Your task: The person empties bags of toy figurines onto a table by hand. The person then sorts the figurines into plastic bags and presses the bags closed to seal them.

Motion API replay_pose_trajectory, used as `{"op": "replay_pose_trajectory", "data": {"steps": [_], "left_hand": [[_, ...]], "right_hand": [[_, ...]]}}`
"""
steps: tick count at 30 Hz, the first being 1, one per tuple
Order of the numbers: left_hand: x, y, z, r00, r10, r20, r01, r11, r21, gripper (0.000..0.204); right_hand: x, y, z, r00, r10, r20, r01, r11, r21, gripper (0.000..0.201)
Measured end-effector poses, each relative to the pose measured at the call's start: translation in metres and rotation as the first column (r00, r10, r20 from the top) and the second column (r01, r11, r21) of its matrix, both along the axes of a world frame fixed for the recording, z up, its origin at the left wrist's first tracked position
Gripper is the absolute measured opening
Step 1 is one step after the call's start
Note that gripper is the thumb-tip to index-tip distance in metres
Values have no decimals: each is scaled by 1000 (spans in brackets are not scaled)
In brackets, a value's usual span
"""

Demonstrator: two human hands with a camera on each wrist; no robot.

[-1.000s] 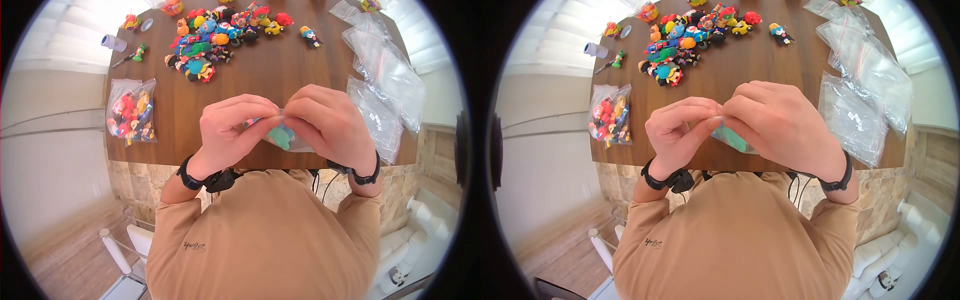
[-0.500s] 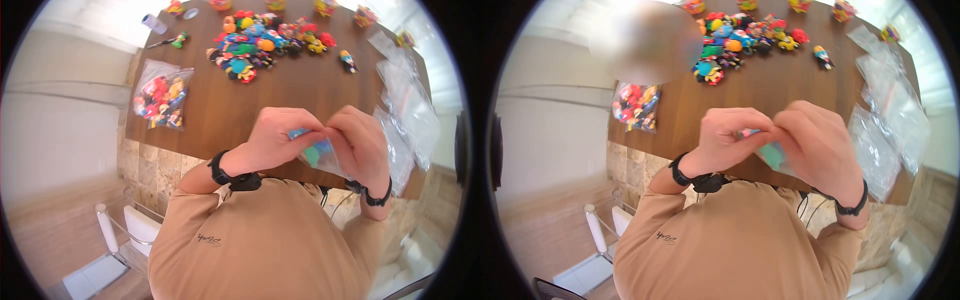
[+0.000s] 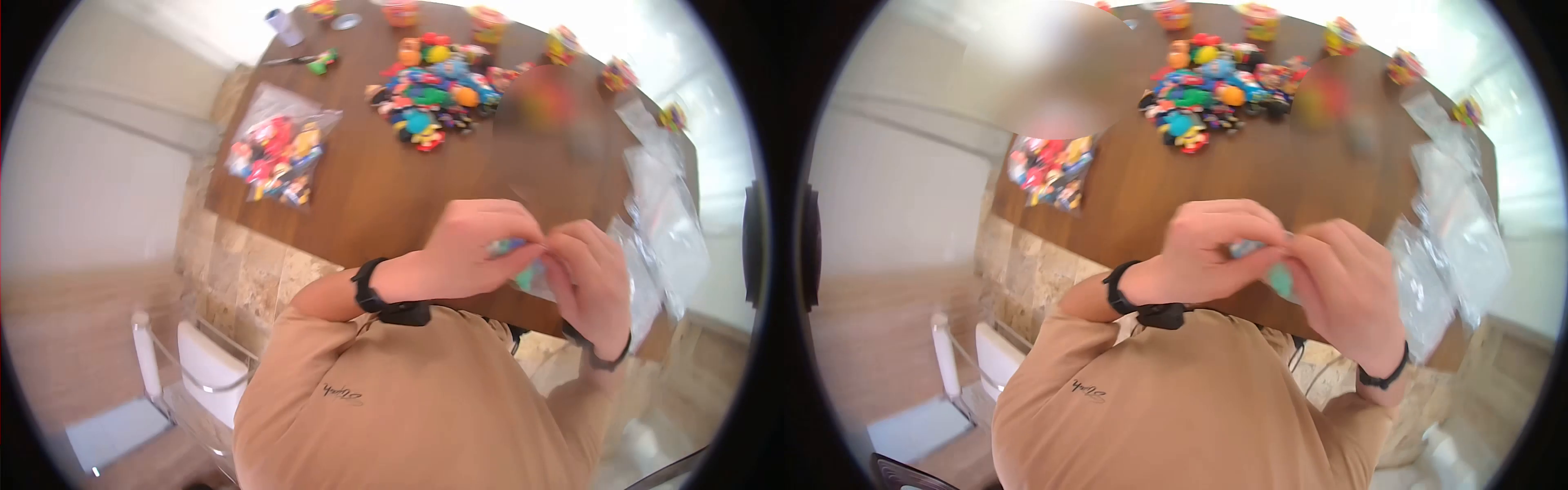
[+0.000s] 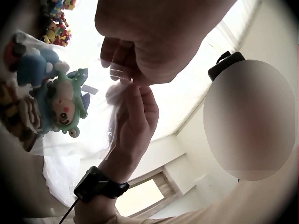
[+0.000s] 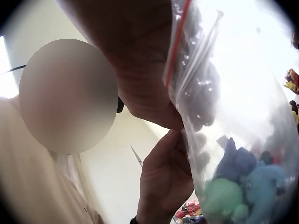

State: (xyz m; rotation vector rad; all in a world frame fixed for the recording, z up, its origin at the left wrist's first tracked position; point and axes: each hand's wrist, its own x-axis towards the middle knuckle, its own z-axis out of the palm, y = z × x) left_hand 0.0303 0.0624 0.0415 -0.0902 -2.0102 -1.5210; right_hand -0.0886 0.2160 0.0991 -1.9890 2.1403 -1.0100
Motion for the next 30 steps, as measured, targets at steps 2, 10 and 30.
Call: {"op": "replay_pose_trajectory", "data": {"steps": [2, 10, 30], "left_hand": [[4, -3, -1, 999, -15, 29, 14, 1000, 14, 17], [10, -7, -3, 999, -27, 28, 30, 996, -79, 17], [11, -4, -7, 996, 58, -61, -75, 940, -333, 7]], "right_hand": [[2, -3, -2, 999, 11, -36, -13, 999, -50, 18], [6, 7, -28, 986, 14, -167, -27, 997, -76, 21], [9, 6, -41, 970, -95, -222, 33, 962, -270, 13]]}}
